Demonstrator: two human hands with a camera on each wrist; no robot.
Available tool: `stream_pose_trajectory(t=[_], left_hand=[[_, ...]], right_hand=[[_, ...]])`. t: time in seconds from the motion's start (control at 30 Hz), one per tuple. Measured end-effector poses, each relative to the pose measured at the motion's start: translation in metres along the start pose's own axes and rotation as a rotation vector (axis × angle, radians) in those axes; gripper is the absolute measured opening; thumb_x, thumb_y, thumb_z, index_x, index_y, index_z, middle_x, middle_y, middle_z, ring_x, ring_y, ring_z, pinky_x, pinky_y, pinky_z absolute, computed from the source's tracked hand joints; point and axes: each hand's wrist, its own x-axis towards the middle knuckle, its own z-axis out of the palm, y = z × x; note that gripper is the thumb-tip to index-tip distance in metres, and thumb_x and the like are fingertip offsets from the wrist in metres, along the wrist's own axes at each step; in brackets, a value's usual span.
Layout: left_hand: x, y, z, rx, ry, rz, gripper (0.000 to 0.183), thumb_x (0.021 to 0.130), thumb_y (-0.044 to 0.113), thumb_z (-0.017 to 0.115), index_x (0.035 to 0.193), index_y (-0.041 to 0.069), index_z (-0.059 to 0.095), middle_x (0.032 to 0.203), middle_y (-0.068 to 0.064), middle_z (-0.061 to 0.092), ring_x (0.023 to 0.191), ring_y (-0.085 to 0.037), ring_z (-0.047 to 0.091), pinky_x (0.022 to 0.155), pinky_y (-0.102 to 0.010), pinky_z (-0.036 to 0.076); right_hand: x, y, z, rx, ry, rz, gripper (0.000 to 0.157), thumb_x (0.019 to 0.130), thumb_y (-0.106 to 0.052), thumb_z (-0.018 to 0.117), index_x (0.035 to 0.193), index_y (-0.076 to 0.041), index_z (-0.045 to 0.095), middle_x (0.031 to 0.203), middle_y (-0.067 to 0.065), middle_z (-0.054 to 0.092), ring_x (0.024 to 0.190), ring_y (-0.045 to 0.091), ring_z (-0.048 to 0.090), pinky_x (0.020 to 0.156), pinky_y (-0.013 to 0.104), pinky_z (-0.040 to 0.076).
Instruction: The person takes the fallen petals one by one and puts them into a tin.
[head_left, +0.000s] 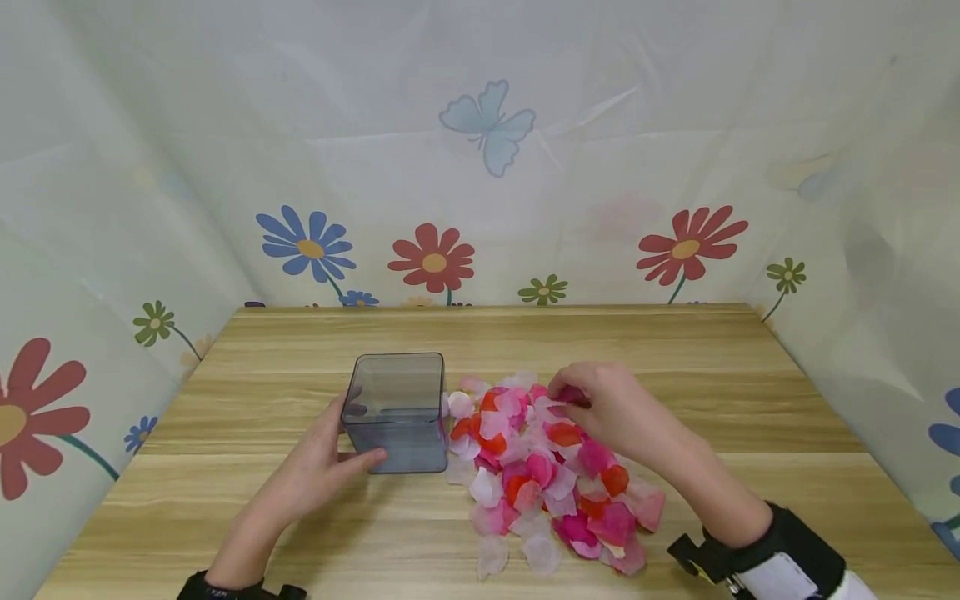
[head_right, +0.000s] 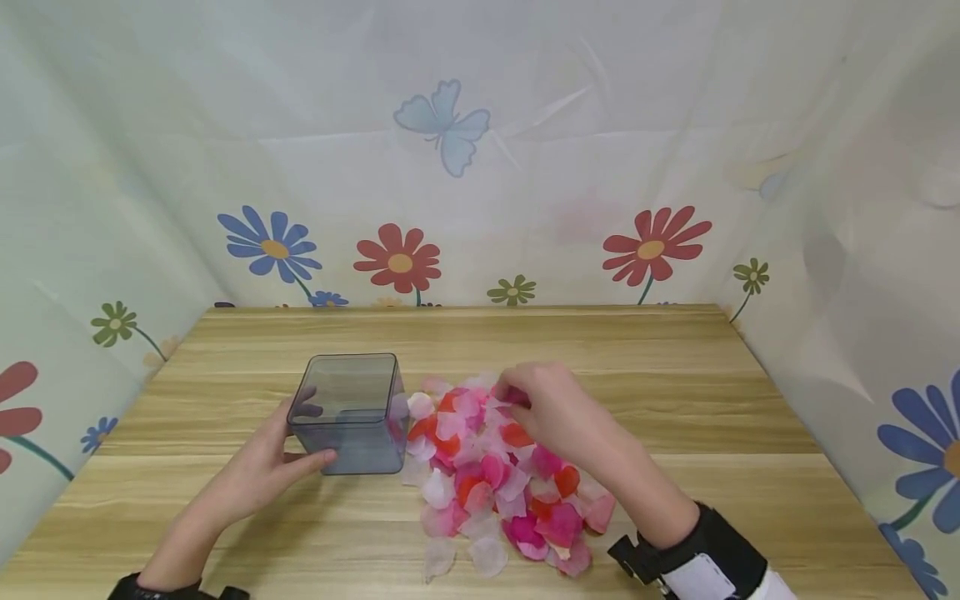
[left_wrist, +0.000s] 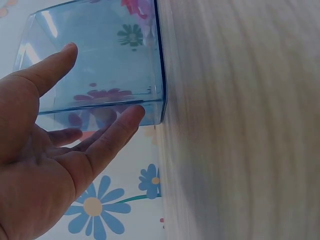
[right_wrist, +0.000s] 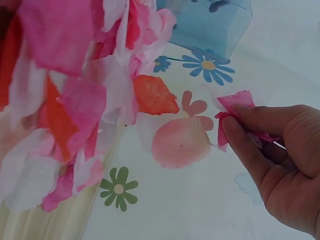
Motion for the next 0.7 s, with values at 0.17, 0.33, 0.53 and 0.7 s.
stream_pose_trajectory(t=[0.17, 0.33, 0.53, 0.7], left_hand=[[0.0, 0.0, 0.0, -0.009, 0.0, 0.012, 0.086, 0.087, 0.013, 0.077, 0.154, 0.016, 0.022, 0.143, -0.009, 0.036, 0.127, -0.038, 0.044, 0.077, -0.026, 0.055], [0.0, 0.001, 0.0, -0.013, -0.001, 0.015, 0.086, 0.088, 0.012, 0.076, 0.154, 0.017, 0.023, 0.142, -0.008, 0.037, 0.126, -0.038, 0.045, 0.077, -0.027, 0.055], [0.0, 0.001, 0.0, -0.019, -0.002, 0.013, 0.086, 0.087, 0.011, 0.076, 0.154, 0.017, 0.023, 0.142, -0.008, 0.037, 0.125, -0.038, 0.046, 0.076, -0.027, 0.055], [-0.001, 0.001, 0.0, -0.027, -0.007, 0.024, 0.085, 0.088, 0.009, 0.076, 0.154, 0.017, 0.023, 0.141, -0.008, 0.037, 0.125, -0.038, 0.045, 0.076, -0.026, 0.055]], right_hand=[[0.007, -0.007, -0.003, 0.003, 0.014, -0.022, 0.02, 0.079, -0.005, 0.083, 0.094, -0.013, 0.072, 0.087, -0.008, 0.066, 0.076, 0.008, 0.064, 0.069, 0.014, 0.051], [0.015, -0.016, -0.006, 0.029, 0.025, -0.041, 0.018, 0.081, -0.007, 0.082, 0.094, -0.014, 0.072, 0.086, -0.009, 0.066, 0.076, 0.007, 0.064, 0.069, 0.014, 0.051], [0.026, -0.024, -0.009, 0.041, 0.063, -0.093, 0.016, 0.081, -0.009, 0.082, 0.093, -0.014, 0.072, 0.085, -0.01, 0.065, 0.074, 0.006, 0.063, 0.069, 0.014, 0.051], [0.034, -0.03, -0.011, 0.06, 0.09, -0.128, 0.017, 0.08, -0.009, 0.083, 0.092, -0.014, 0.072, 0.085, -0.009, 0.066, 0.074, 0.005, 0.064, 0.068, 0.013, 0.051]])
